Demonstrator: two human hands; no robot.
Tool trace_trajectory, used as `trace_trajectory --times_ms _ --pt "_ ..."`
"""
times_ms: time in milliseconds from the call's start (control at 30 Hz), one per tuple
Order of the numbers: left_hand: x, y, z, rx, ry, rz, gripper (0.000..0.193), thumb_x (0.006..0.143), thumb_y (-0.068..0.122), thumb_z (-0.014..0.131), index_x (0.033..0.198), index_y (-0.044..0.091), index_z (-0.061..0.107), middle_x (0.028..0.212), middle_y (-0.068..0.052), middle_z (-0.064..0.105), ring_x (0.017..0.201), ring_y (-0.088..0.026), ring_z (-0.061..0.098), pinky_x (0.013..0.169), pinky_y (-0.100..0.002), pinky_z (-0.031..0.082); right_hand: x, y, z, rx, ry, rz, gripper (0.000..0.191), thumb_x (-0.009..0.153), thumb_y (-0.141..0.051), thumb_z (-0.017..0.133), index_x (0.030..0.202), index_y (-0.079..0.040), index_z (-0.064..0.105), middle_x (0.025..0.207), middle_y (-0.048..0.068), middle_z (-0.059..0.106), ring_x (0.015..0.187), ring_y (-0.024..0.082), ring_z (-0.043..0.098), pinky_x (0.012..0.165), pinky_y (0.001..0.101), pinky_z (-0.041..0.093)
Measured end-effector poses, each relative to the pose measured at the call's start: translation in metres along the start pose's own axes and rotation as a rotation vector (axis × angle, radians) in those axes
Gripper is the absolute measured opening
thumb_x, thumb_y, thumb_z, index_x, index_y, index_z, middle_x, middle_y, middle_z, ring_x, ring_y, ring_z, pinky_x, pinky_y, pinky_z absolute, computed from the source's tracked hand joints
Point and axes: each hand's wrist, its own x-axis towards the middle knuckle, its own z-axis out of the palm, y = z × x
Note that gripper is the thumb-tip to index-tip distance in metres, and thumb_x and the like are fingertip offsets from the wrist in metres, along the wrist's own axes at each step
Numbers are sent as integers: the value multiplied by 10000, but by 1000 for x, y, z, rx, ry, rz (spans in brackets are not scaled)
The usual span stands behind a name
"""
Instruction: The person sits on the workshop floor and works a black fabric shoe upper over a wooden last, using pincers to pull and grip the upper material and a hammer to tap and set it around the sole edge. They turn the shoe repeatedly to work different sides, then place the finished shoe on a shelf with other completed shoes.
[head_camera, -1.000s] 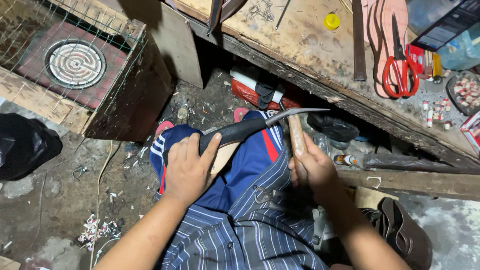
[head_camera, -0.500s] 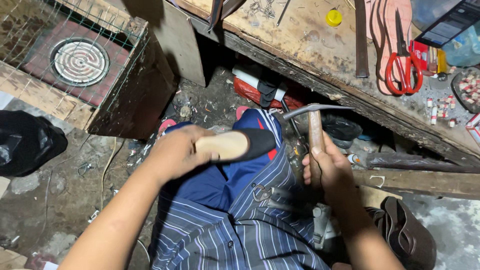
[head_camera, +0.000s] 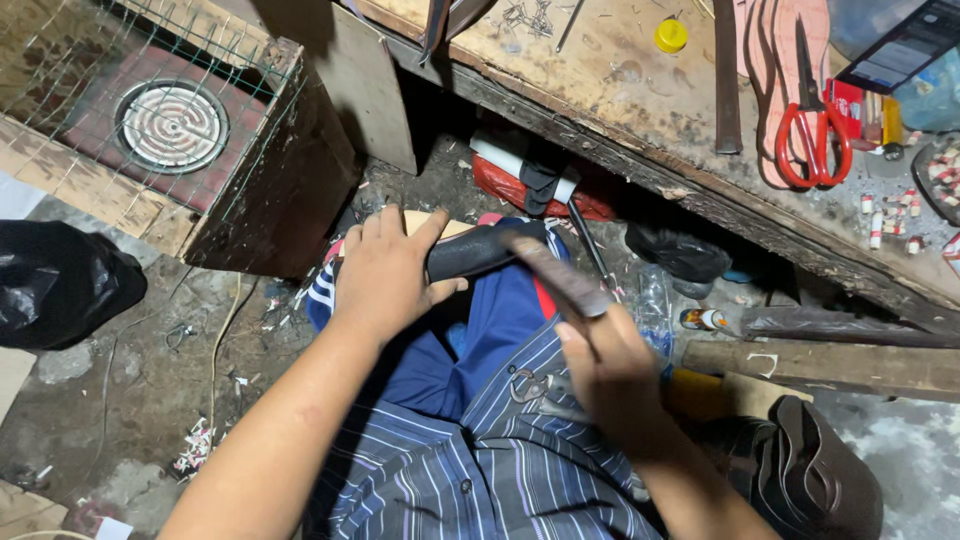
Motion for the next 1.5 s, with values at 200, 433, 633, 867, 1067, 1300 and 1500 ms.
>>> trace_trajectory --times_ms 200,433,633,867,1067,1300,1500 --pt "0 -3 1 -20 10 -8 833 645 548 853 1371 218 613 1138 -189 582 1082 -380 562 900 -488 433 21 24 1 38 34 87 522 1002 -120 630 1487 37 516 1131 221 681 975 324 707 845 410 565" --pt "0 -2 3 -19 25 21 844 641 544 850 1375 206 605 1134 -194 582 1085 -382 560 899 -489 433 25 47 -9 1054 -89 984 563 998 -218 462 1539 -71 412 811 60 606 558 155 574 500 308 502" --pt "-1 -4 4 -19 62 49 827 645 540 849 1365 213 608 1175 -214 575 1094 -389 558 905 -487 430 16 45 -3 1037 -154 977 592 979 -212 469 1558 -104 415 784 64 614 564 144 587 510 305 516" --pt "-7 -20 4 -277 161 -5 842 596 483 896 1341 201 623 1216 -236 587 1116 -426 575 948 -508 439 43 89 -17 436 -18 379 556 1050 -125 610 1577 -59 448 1216 182 660 1060 308 617 912 417 489" --pt "-23 -34 9 -1323 87 -262 582 883 316 753 1380 74 569 1281 -93 685 1175 -181 634 1030 -329 486 106 151 -50 -326 129 118 521 949 -192 789 1442 -92 654 1129 242 661 1061 409 630 952 478 499" --pt "-55 -45 19 -1332 214 -397 554 899 275 715 1379 35 579 1266 -61 694 1162 -158 643 1017 -336 507 132 171 -42 -521 120 120 435 883 -197 831 1300 -93 760 1006 218 657 1029 407 631 908 508 500" --pt "-74 -48 25 -1424 335 -313 612 871 200 746 1401 33 490 1308 -73 619 1213 -169 585 1059 -344 461 78 132 -27 -259 27 21 212 975 -210 759 1131 -68 735 1115 162 694 992 334 655 923 436 525"
